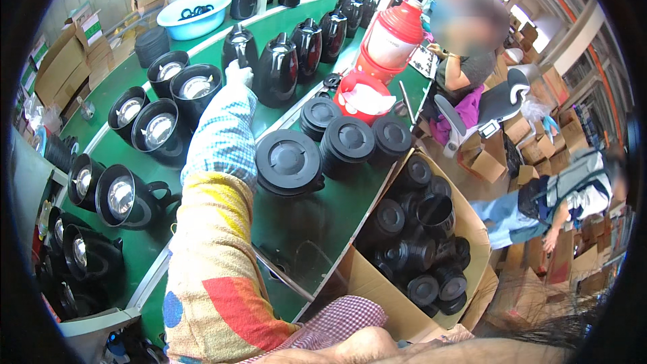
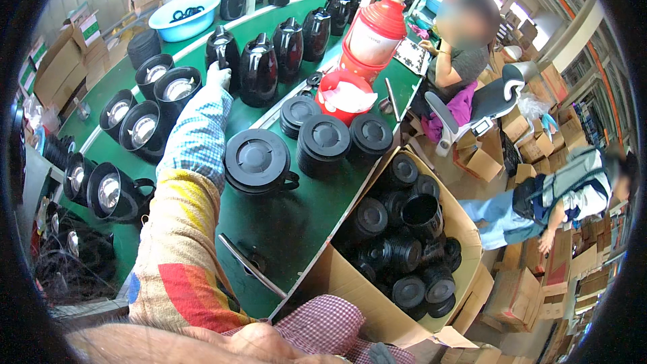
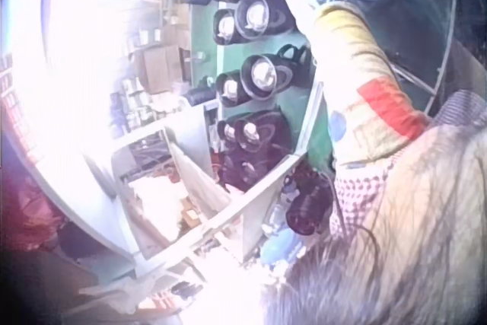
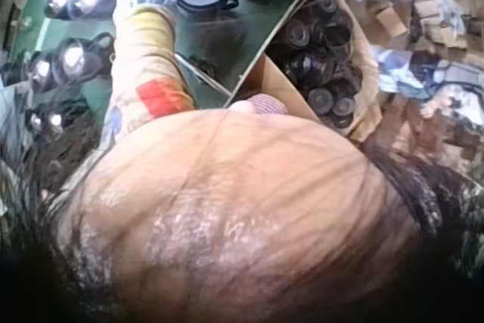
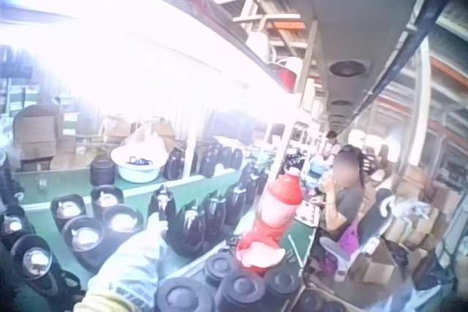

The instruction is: The person assembles black electric kettles by inserting a metal rod into the base of each kettle and placing the lid on top. The person handles the kettles one at a time from a cardboard box and places the assembled units onto a green conveyor belt.

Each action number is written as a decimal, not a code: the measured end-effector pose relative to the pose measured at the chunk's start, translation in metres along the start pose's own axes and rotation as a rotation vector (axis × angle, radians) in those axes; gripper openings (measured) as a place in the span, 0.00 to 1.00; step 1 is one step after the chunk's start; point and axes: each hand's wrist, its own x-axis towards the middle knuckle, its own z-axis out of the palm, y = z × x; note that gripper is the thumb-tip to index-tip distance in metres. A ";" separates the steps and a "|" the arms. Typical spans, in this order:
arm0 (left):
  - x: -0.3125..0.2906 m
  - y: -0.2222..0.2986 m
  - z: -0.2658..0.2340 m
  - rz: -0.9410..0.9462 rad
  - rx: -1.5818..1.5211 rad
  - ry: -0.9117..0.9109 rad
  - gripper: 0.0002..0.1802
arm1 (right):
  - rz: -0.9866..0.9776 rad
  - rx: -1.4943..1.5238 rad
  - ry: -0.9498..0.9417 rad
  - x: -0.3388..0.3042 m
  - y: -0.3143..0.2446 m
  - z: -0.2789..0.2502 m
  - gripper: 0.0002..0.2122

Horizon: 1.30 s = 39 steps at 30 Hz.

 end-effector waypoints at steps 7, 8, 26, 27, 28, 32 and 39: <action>-0.091 0.049 0.010 0.036 0.167 -0.224 0.27 | -0.012 -0.022 0.014 -0.005 -0.009 0.008 0.21; -0.131 0.085 -0.005 0.214 0.326 -0.278 0.26 | -0.010 -0.011 0.030 -0.012 -0.004 0.010 0.21; -0.218 0.266 -0.119 0.886 1.275 -0.193 0.31 | -0.237 0.025 0.057 -0.082 0.026 -0.010 0.19; -0.241 0.297 -0.127 0.993 1.179 -0.193 0.31 | -0.269 0.024 0.068 -0.088 0.032 -0.014 0.19; -0.268 0.325 -0.132 1.079 1.110 -0.220 0.31 | -0.301 0.026 0.089 -0.098 0.040 -0.018 0.19; -0.380 0.395 -0.143 1.309 0.849 -0.427 0.26 | -0.507 -0.102 0.191 -0.138 0.060 -0.048 0.19; -0.583 0.383 -0.139 1.427 0.476 -1.026 0.20 | -0.891 -0.269 0.082 -0.157 -0.047 -0.058 0.20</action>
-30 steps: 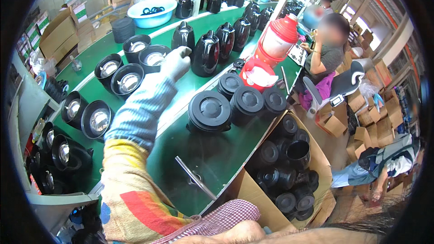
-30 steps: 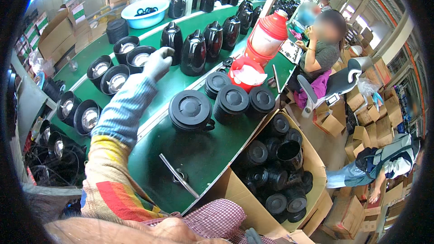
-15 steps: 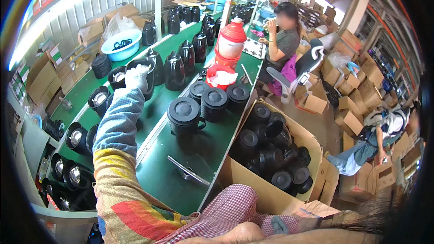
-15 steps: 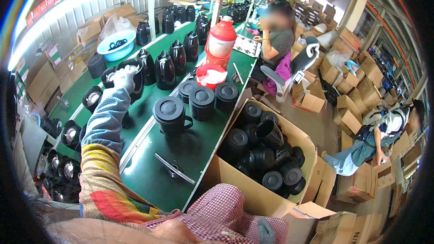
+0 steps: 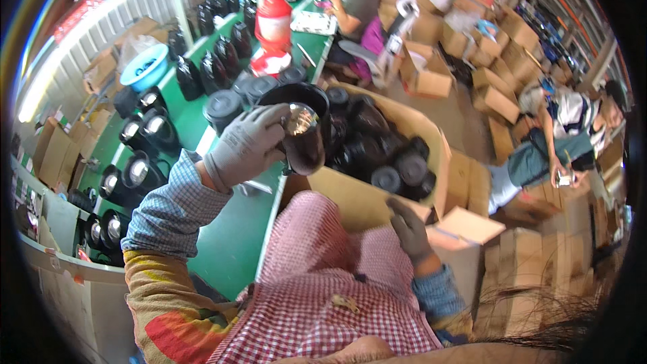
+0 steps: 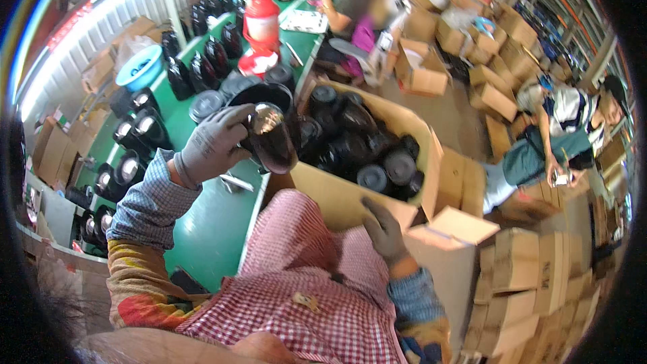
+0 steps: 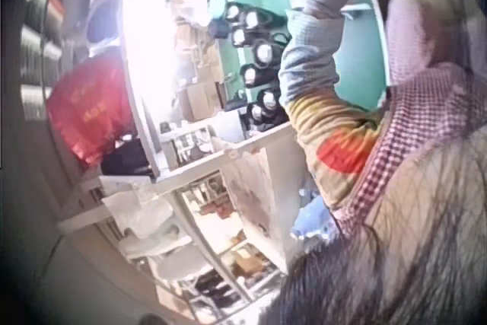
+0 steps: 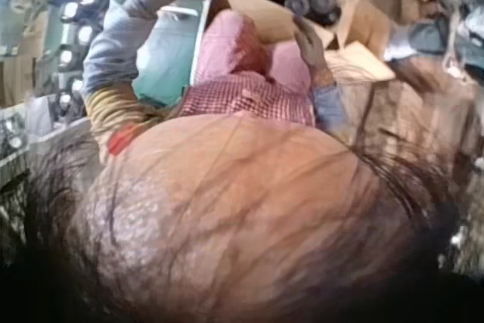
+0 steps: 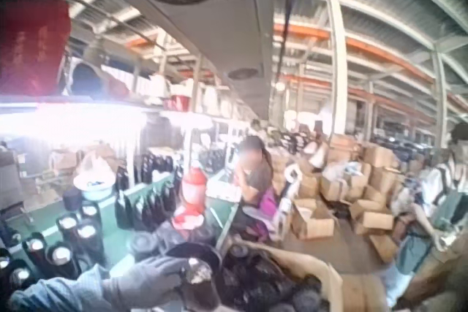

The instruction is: The person assembles black electric kettles by inserting a metal rod into the base of each kettle and placing the lid on top. The person handles the kettles one at a time from a cardboard box and places the assembled units onto a green conveyor belt.

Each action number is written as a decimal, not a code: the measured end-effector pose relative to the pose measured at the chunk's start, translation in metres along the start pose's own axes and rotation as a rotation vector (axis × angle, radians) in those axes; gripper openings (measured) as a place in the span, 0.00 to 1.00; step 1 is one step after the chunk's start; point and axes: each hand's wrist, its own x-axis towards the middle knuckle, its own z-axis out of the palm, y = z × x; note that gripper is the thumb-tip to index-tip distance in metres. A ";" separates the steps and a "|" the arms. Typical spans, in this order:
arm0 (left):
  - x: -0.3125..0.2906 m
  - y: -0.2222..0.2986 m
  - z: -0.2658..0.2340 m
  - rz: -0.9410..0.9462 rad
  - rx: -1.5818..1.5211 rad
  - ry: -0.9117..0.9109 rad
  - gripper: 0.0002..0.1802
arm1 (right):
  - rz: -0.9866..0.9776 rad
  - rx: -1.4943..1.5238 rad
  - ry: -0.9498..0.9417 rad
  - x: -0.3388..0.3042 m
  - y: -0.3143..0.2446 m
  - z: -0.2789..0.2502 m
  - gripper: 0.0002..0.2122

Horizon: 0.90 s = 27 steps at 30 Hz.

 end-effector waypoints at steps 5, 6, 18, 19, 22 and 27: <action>-0.016 0.108 0.071 0.096 -0.163 -0.255 0.18 | -0.171 0.033 -0.086 0.011 -0.035 -0.020 0.23; -0.018 0.120 0.081 0.144 -0.227 -0.303 0.17 | -0.185 0.050 -0.096 0.005 -0.029 -0.022 0.24; -0.065 0.159 0.129 -0.035 -0.453 -0.416 0.25 | 0.081 0.332 -0.051 -0.099 0.015 0.026 0.30; -0.068 0.158 0.134 -0.061 -0.501 -0.393 0.30 | 0.084 0.266 -0.041 -0.102 0.010 0.027 0.31; -0.080 0.144 0.175 -0.312 -0.866 -0.487 0.33 | 0.090 0.261 0.006 -0.118 0.012 0.038 0.31; -0.060 0.135 0.214 -0.762 -1.643 -0.481 0.42 | 0.092 0.240 0.029 -0.135 0.003 0.036 0.32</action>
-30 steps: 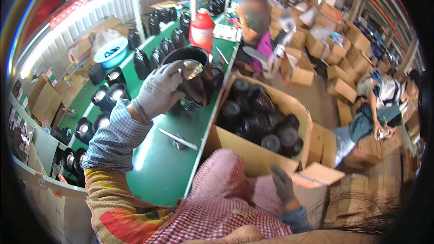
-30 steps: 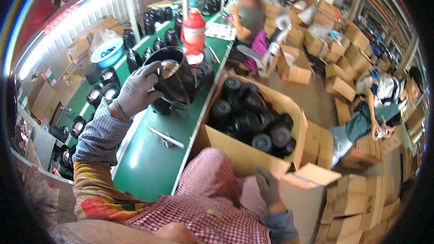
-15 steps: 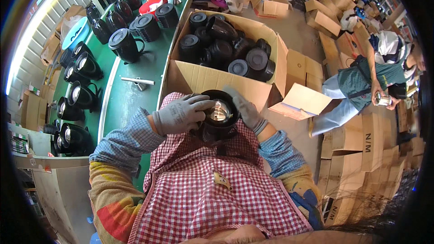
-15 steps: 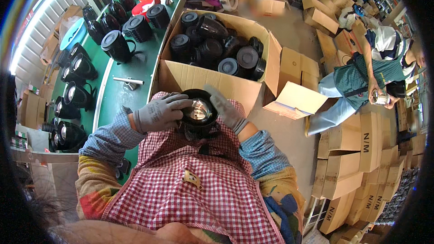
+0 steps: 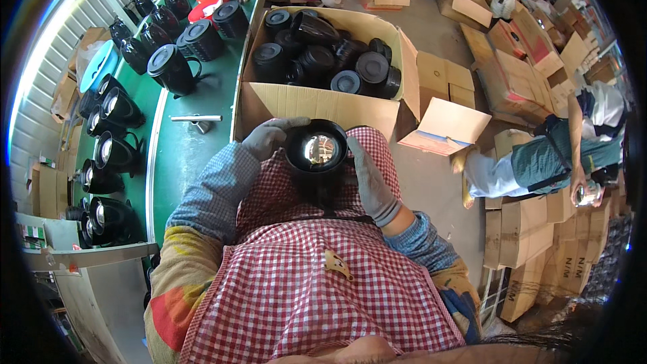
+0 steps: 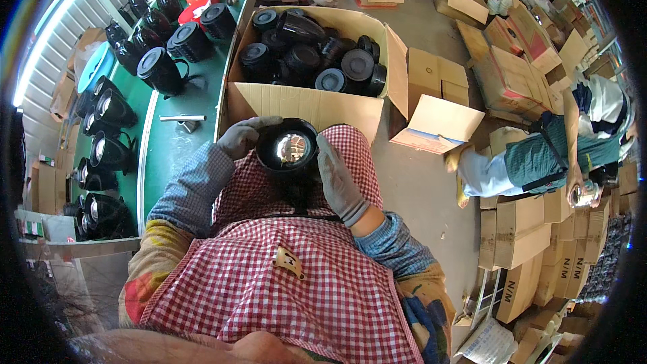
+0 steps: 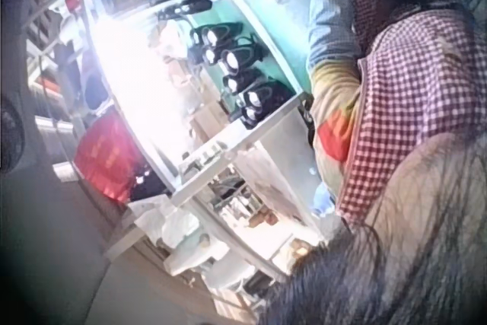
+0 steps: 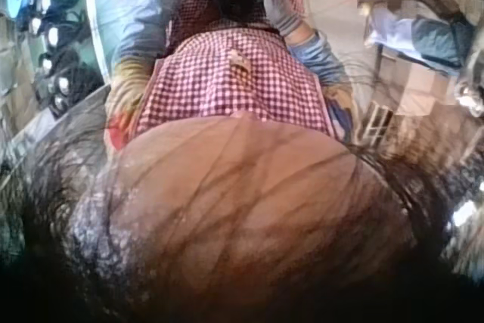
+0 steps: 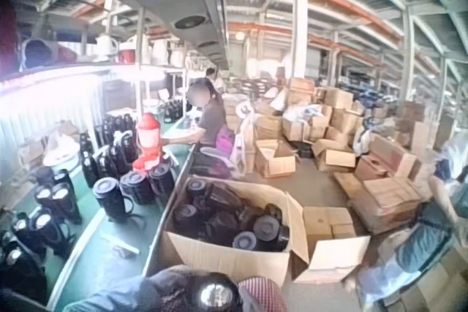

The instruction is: The person assembles black electric kettles by inserting a metal rod into the base of each kettle and placing the lid on top. The person handles the kettles one at a time from a cardboard box and places the assembled units onto a green conveyor belt.

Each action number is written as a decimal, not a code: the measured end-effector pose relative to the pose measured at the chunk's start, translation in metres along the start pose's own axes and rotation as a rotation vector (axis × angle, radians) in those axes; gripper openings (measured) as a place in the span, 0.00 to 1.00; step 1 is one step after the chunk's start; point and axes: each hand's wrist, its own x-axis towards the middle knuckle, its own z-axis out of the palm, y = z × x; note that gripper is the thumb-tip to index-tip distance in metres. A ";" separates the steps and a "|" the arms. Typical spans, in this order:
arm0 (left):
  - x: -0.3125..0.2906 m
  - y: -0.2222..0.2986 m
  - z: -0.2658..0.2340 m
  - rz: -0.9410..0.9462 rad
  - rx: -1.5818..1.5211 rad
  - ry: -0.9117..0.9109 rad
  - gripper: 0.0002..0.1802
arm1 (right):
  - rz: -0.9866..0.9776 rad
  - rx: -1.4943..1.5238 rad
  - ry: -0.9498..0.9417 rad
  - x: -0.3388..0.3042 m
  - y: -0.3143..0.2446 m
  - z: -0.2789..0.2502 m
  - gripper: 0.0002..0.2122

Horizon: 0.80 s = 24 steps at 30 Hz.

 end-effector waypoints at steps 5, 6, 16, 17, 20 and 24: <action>0.042 -0.007 -0.005 -0.234 -0.120 -0.025 0.41 | 0.258 0.196 -0.007 -0.017 -0.013 0.016 0.32; 0.042 0.006 0.005 -0.291 -0.017 -0.005 0.40 | 0.186 0.239 0.029 -0.023 -0.011 0.021 0.27; 0.078 -0.014 -0.028 0.199 0.331 -0.371 0.24 | -0.276 -0.659 -0.373 0.095 -0.001 -0.036 0.26; 0.080 -0.006 -0.033 0.116 0.351 -0.301 0.23 | -0.212 -0.692 -0.510 0.105 0.006 -0.037 0.28; 0.107 -0.017 -0.092 -0.008 0.325 0.096 0.22 | -0.170 -0.740 -0.729 0.128 0.010 -0.043 0.33; 0.174 -0.017 -0.152 -0.039 0.728 0.442 0.22 | -0.332 -0.742 -0.710 0.139 0.026 -0.036 0.31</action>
